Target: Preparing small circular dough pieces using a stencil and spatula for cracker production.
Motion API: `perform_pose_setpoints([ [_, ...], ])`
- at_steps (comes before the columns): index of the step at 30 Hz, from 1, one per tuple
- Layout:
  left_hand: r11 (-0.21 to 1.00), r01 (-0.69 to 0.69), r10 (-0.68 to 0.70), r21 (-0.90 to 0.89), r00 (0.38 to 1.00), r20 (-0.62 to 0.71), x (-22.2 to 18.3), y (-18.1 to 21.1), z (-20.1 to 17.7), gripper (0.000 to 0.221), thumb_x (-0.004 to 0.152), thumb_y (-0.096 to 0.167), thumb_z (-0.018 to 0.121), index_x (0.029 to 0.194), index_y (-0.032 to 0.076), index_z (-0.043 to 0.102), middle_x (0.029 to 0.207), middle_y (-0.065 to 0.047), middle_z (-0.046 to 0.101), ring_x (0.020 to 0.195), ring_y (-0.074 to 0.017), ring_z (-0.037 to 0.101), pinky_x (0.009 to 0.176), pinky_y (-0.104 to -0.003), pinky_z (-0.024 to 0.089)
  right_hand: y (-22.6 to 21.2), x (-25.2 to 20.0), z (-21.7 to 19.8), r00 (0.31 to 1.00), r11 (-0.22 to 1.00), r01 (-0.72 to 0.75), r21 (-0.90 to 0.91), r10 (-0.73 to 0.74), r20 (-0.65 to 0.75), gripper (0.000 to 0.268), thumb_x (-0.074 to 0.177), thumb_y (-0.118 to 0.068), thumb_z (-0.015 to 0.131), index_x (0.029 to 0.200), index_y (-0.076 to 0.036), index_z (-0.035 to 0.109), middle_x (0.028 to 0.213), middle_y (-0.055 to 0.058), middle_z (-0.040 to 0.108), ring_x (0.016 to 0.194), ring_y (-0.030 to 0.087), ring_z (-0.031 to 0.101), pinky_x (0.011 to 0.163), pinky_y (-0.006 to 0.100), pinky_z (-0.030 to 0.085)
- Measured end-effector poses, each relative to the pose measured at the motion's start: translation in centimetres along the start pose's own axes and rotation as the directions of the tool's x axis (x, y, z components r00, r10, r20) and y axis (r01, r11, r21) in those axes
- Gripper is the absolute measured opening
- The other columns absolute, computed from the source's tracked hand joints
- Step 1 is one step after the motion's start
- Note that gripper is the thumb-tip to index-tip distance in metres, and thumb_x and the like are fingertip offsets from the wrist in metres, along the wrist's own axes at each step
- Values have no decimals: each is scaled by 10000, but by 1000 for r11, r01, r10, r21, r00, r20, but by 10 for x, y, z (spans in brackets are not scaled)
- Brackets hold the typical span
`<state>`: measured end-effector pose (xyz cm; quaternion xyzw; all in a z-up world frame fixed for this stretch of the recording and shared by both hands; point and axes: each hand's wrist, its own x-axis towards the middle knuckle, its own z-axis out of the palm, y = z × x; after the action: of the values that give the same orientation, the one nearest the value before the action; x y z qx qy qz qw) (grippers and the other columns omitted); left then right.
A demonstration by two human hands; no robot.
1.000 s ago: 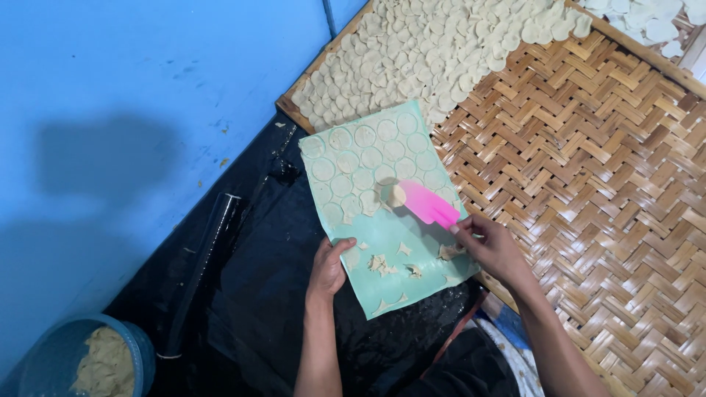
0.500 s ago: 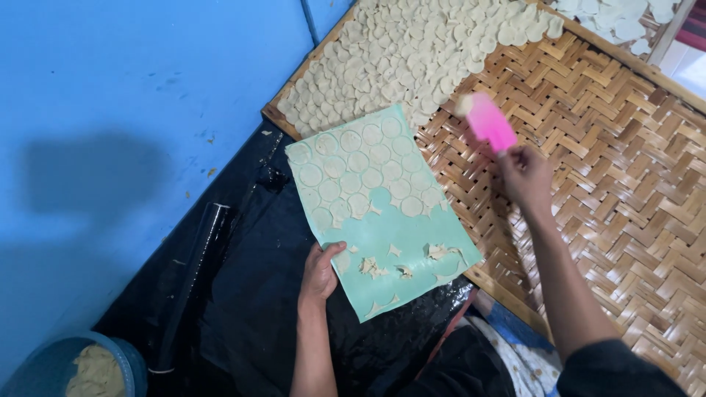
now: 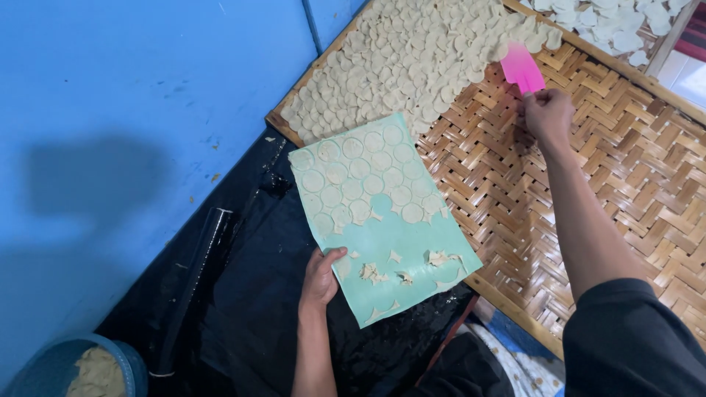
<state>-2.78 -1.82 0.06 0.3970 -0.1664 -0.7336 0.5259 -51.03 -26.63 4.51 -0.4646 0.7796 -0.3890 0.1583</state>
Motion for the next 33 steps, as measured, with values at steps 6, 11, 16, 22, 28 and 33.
perform_pose_setpoints([
  [6,1000,-1,1,-6,1000,-4,1,1,1,494,855,56,684,1321,-71,578,1241,-146,659,1133,-229,628,1005,-355,485,-19,-16,-9,974,909,188,-373,-220,-46,266,988,-171,714,1159,30,687,985,252,714,919,436,680,802,561,514],
  [11,1000,5,-5,-8,1000,-5,1,0,0,496,855,56,689,1319,-77,576,1240,-150,662,1132,-233,632,1004,-357,489,-20,-22,-13,934,840,301,-451,-356,-40,249,996,-57,633,1215,61,634,1103,273,661,919,429,670,759,550,510],
  [16,1000,10,-10,-11,1000,-14,2,-4,-5,498,861,64,694,1319,-87,575,1237,-160,663,1131,-240,635,1000,-362,493,-26,-64,-33,904,863,355,-360,-414,-102,246,1004,-22,604,1232,64,639,1083,246,688,925,391,685,789,511,523],
  [22,1000,-8,8,6,1000,-17,2,2,2,519,850,76,689,1331,-74,564,1240,-151,664,1137,-240,634,997,-364,499,-61,-194,-57,928,938,337,-84,-316,200,269,1037,-209,683,1161,29,675,866,166,728,715,277,707,658,397,554],
  [28,999,14,-13,42,1000,-18,0,1,0,504,865,100,694,1318,-81,570,1223,-156,667,1127,-241,643,979,-377,523,-80,-292,-50,877,982,179,-56,-134,461,299,957,-237,682,1188,-48,696,890,153,775,743,258,763,673,392,598],
  [33,999,-27,26,24,999,42,1,-5,-7,448,877,91,698,1277,-87,602,1183,-151,680,1084,-227,657,955,-369,531,-114,-322,-53,828,952,292,-94,-202,523,324,918,-238,670,1174,-39,673,959,187,774,779,311,778,693,427,604],
])
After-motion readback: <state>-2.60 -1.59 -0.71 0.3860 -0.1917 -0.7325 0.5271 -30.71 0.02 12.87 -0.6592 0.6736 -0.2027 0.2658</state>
